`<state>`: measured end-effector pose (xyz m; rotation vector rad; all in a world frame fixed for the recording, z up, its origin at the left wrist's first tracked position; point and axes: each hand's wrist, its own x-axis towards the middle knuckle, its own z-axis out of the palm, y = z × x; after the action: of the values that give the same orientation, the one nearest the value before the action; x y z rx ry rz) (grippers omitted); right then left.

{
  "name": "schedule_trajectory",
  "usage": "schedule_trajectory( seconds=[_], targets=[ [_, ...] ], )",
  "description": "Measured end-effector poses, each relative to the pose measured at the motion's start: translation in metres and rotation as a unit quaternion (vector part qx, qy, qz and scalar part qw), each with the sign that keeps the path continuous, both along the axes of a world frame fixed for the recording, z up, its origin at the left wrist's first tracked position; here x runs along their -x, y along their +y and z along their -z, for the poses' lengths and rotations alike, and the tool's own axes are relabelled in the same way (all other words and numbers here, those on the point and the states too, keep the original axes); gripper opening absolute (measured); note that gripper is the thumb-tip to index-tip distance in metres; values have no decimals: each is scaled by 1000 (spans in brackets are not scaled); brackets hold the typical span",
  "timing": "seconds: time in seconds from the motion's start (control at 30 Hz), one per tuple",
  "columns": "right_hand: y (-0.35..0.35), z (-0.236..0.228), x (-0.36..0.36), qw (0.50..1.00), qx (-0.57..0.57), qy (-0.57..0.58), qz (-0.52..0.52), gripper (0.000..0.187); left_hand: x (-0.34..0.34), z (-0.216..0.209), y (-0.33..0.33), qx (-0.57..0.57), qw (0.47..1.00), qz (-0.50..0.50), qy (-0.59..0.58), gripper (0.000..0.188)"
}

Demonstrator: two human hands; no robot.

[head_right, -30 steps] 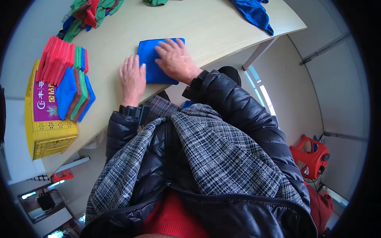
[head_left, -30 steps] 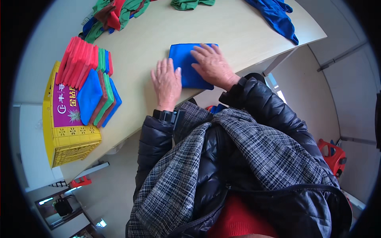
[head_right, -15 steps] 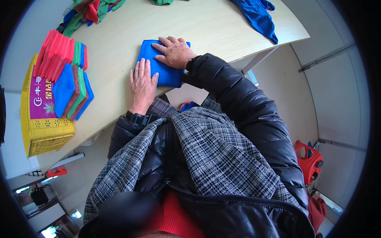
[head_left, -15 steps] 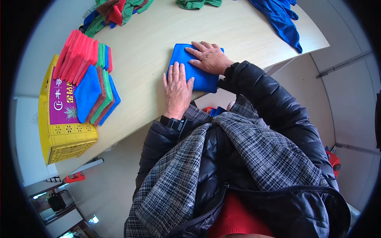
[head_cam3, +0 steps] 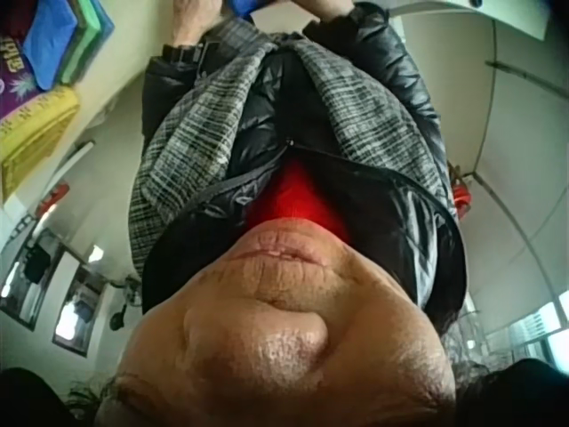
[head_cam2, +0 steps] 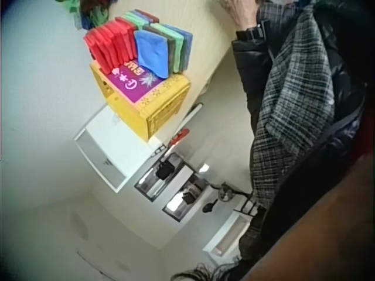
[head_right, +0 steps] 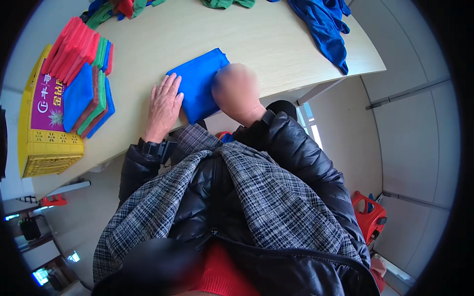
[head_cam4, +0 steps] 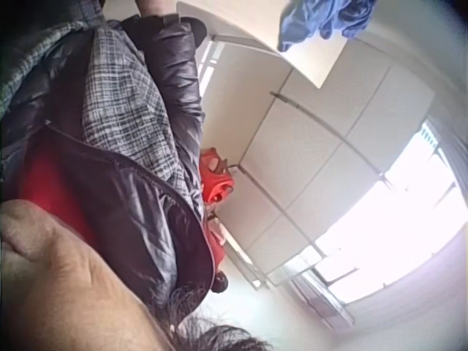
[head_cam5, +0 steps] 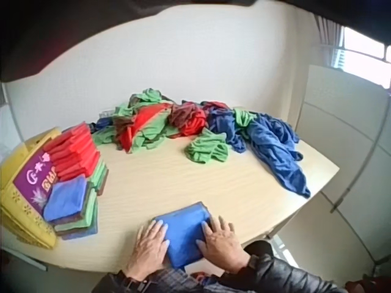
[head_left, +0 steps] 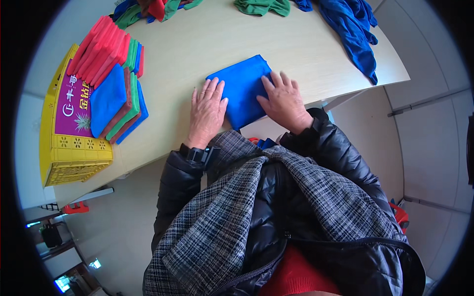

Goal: Folding various colored cloths and fabric pieces on a table

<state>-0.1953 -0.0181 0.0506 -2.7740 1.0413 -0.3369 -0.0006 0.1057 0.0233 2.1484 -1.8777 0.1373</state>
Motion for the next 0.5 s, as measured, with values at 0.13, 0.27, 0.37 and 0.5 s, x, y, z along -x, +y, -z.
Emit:
schedule_trajectory(
  seconds=[0.13, 0.27, 0.37, 0.5],
  targets=[
    [-14, 6, -26, 992, 87, -42, -80, 58, 24, 13, -17, 53, 997, -35, 49, 54],
    [-23, 27, -47, 983, 38, -72, -167, 58, 29, 25, -30, 67, 996, -51, 42, 57],
    [-35, 42, -48, 980, 33, -96, -171, 58, 32, 24, -29, 50, 997, -57, 10, 60],
    [-41, 38, -45, 987, 36, -50, -146, 61, 32, 22, -25, 21, 998, -65, 2, 62]
  ],
)
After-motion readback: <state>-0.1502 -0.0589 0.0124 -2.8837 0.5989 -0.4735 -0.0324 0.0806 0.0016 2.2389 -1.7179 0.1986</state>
